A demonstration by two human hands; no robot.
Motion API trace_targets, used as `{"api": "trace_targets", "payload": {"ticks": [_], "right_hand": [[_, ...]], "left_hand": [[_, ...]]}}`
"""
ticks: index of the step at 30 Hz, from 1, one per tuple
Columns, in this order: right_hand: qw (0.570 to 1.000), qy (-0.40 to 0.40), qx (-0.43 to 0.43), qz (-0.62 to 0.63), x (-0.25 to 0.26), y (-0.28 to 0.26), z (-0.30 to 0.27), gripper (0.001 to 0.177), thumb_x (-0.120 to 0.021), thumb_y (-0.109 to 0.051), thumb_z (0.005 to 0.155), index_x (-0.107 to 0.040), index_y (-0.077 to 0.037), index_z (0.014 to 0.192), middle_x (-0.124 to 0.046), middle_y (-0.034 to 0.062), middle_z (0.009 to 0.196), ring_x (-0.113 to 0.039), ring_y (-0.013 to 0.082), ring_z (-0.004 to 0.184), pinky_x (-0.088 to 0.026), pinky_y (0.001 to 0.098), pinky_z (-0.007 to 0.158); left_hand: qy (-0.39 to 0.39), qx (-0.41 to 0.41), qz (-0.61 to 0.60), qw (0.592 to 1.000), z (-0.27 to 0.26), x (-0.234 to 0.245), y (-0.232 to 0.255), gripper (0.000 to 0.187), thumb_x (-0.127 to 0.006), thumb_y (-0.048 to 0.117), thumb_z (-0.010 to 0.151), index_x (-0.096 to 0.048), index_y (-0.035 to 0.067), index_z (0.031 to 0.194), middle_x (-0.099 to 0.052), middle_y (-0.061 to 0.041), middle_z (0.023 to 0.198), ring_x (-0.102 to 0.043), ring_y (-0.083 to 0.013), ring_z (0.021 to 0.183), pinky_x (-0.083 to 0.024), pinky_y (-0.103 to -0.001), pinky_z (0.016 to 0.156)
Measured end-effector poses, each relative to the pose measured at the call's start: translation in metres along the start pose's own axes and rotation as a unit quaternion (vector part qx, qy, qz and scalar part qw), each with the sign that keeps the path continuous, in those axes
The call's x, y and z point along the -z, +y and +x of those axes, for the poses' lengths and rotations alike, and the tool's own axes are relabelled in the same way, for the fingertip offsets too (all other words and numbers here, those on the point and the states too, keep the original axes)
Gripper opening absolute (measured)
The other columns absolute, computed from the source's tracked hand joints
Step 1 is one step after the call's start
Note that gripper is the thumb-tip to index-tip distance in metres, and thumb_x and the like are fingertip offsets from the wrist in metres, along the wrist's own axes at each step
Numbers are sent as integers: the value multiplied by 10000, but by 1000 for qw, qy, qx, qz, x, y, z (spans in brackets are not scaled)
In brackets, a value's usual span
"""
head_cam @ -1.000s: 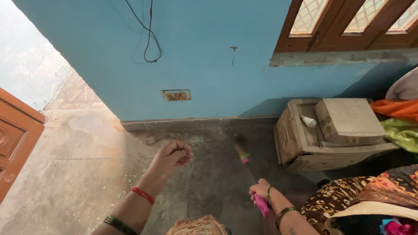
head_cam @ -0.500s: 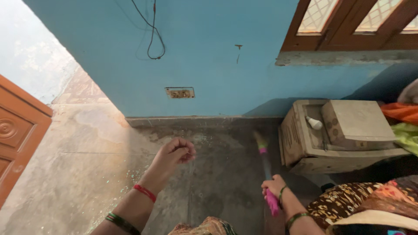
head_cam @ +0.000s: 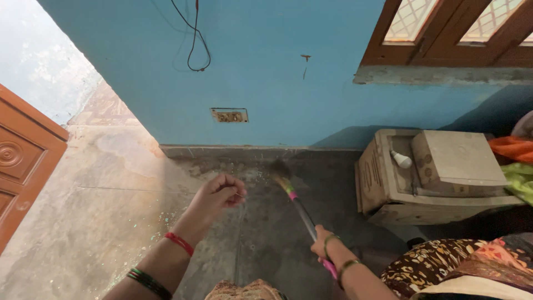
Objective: The person sweeps a tiled floor with a broom, gathering scattered debris into a small pile near the doorway. The person moves around the room to collect the debris from different areas.
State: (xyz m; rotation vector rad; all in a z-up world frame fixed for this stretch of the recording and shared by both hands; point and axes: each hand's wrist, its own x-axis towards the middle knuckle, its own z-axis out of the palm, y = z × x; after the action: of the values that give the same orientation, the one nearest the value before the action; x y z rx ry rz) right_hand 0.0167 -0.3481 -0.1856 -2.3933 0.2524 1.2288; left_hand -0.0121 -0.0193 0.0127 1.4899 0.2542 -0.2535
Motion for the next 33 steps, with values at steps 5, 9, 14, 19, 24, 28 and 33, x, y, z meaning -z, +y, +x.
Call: {"api": "trace_targets", "payload": {"ticks": [5, 9, 14, 19, 24, 28, 33], "right_hand": [[996, -19, -18, 82, 10, 44, -25, 791, -670, -67, 902, -278, -231, 1570, -736, 191, 986, -674, 204, 600, -570, 363, 530], [986, 17, -70, 151, -1, 52, -25, 763, -664, -63, 916, -276, -181, 1562, -740, 200, 985, -700, 244, 611, -582, 384, 535], [992, 52, -88, 75, -9, 26, 0, 756, -649, -79, 933, -235, -79, 1565, -777, 212, 981, -765, 252, 671, -619, 365, 590], [995, 45, -51, -71, -29, -16, 13, 593, -628, -62, 943, -408, -80, 1494, -714, 212, 1193, -747, 317, 996, -639, 415, 828], [980, 30, -6, -195, -40, -73, -3, 590, -651, -102, 944, -438, -130, 1494, -615, 169, 1406, -595, 324, 1332, -535, 422, 1077], [984, -4, -8, -179, -36, -86, -18, 664, -601, -82, 981, -295, -157, 1565, -609, 164, 1383, -642, 324, 1267, -607, 427, 1024], [975, 27, 41, -217, -36, -38, -28, 566, -647, -145, 944, -420, -127, 1462, -723, 186, 1202, -712, 307, 1078, -611, 421, 879]], "left_hand": [[-5, -1, 9, 1000, 1, 0, 0, 147, -539, 87, 991, -661, 32, 1051, -711, -58, 982, -697, -155, 903, -575, -316, 861], [-3, -13, -5, 1000, -6, 6, -5, 145, -533, 82, 991, -658, 23, 1033, -701, -59, 967, -682, -155, 893, -573, -329, 850], [7, -23, -33, 999, -20, 18, -9, 148, -537, 66, 985, -671, 14, 1016, -691, -61, 947, -658, -148, 875, -557, -318, 843], [39, -22, -33, 998, -35, 30, -11, 132, -547, 57, 963, -664, 18, 1009, -689, -39, 944, -667, -154, 875, -561, -315, 843], [76, 13, -19, 997, -48, 41, -9, 135, -544, 70, 970, -667, 27, 1004, -693, -44, 941, -673, -149, 894, -564, -307, 849], [75, 13, -27, 997, -54, 55, -7, 134, -534, 66, 972, -661, 32, 1000, -695, -42, 943, -670, -157, 889, -555, -311, 835], [28, -41, -62, 997, -60, 75, -14, 126, -547, 42, 980, -665, 6, 1006, -672, -56, 923, -635, -159, 860, -528, -314, 800]]}}
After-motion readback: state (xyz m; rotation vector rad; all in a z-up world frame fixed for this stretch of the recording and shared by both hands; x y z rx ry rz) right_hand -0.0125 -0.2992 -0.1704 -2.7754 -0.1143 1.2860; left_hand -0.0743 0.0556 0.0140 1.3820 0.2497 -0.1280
